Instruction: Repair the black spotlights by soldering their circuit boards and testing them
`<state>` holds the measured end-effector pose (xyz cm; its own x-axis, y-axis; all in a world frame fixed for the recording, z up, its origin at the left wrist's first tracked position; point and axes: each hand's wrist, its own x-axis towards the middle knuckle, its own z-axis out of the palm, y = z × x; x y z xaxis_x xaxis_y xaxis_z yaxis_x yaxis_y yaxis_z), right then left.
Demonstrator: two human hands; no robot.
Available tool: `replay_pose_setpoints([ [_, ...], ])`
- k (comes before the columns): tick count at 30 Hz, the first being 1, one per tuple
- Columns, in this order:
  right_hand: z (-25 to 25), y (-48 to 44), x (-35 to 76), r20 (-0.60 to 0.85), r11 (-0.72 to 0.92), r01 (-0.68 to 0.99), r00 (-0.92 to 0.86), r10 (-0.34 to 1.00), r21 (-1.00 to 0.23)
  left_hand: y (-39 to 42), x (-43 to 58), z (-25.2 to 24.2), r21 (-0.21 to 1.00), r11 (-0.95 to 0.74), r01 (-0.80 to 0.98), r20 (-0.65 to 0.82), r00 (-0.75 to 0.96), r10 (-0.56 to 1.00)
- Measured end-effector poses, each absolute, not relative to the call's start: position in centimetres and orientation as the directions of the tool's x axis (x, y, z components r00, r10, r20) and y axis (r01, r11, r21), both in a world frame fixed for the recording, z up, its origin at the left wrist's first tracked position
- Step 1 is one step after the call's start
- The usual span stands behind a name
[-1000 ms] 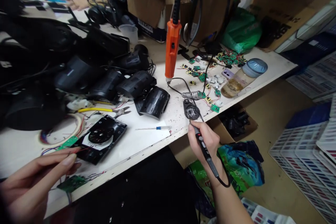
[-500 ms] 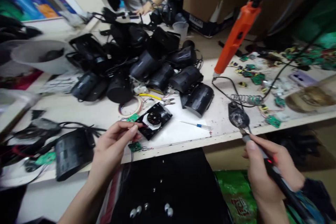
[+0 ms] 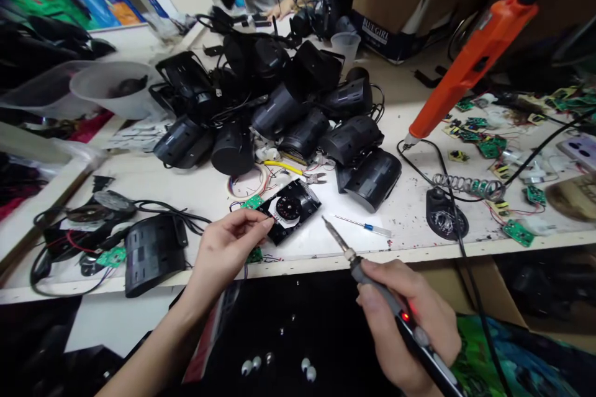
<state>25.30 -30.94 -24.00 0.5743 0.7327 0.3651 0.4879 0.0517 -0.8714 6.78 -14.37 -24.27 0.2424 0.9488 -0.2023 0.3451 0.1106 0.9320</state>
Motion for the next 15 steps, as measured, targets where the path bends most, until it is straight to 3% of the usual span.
replay_pose_setpoints([
  [5, -22.6, -29.5, 23.8, 0.319, 0.090, 0.411, 0.532, 0.785, -0.907, -14.2, 6.8, -24.2, 0.925, 0.119, 0.361, -0.214, 0.236, 0.948],
  [11, -22.9, -29.0, 23.4, 0.319, 0.093, 0.426, 0.500, 0.805, -0.900, -14.0, 7.0, -24.3, 0.935, 0.013, 0.355, -0.094, 0.214, 0.972],
  [15, -23.3, -28.7, 23.0, 0.323, 0.092, 0.419, 0.524, 0.788, -0.904, -13.8, 7.2, -24.2, 0.936, 0.118, 0.332, -0.192, 0.198, 0.961],
])
